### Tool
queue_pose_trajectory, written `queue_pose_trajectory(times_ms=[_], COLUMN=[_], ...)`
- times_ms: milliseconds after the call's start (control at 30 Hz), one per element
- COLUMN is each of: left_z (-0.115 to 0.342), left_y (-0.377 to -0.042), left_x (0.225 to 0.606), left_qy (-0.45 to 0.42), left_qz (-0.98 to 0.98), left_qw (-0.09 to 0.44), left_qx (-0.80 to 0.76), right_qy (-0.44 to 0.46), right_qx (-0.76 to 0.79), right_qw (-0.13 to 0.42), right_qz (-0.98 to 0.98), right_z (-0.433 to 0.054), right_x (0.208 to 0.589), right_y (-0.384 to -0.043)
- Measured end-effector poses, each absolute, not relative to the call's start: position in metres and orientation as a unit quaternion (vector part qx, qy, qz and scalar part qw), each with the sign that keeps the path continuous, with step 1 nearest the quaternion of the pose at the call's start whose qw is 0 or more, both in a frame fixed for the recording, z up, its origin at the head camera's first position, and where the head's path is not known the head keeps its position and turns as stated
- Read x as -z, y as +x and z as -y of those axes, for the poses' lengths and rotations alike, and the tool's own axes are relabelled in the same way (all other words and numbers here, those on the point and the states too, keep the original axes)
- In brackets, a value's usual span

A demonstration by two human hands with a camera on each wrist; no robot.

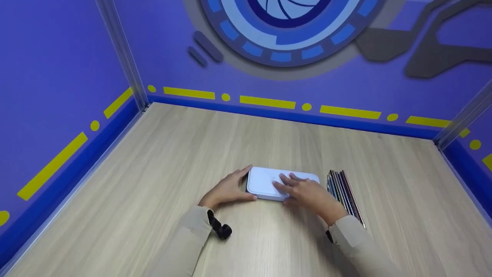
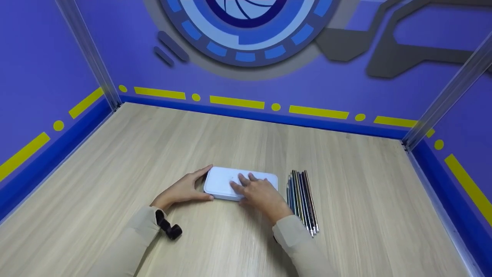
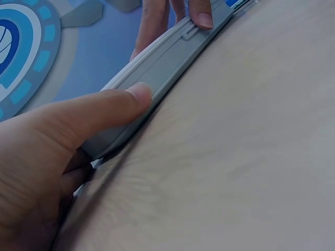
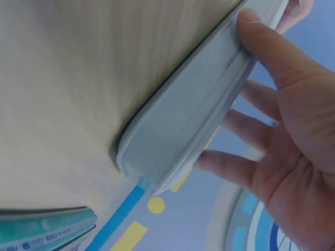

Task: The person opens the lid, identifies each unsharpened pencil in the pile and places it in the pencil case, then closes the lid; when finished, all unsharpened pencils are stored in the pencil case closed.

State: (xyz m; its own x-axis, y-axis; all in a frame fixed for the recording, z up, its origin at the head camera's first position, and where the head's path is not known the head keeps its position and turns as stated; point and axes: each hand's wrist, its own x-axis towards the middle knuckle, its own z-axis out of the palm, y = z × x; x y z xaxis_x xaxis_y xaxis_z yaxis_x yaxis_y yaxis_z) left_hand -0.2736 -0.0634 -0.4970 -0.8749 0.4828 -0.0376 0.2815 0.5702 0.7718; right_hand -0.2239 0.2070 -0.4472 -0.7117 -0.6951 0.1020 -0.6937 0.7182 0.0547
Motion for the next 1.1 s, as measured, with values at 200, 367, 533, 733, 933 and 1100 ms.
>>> queue_pose_trajectory(times_ms=[200,367,533,733,933,1100], left_z=[0.060,0.060,0.061,0.062,0.062,0.062], left_y=[-0.272,-0.273,-0.274,-0.273,-0.273,-0.273], left_x=[0.496,0.497,0.499,0.499,0.500,0.499], left_qy=[0.224,0.225,0.230,0.229,0.219,0.215], left_qz=[-0.884,-0.888,-0.888,-0.886,-0.882,-0.881], left_qw=[0.110,0.111,0.109,0.108,0.111,0.118], left_qx=[-0.396,-0.386,-0.384,-0.388,-0.401,-0.406], right_qy=[0.427,0.440,0.448,0.453,0.453,0.445], right_qx=[0.106,0.157,0.173,0.136,0.038,0.005], right_qw=[0.139,0.169,0.178,0.168,0.139,0.101], right_qz=[0.887,0.868,0.859,0.865,0.880,0.890], right_z=[-0.208,-0.209,-0.208,-0.209,-0.213,-0.215], right_x=[0.451,0.453,0.452,0.448,0.445,0.437], right_y=[-0.229,-0.228,-0.229,-0.231,-0.232,-0.231])
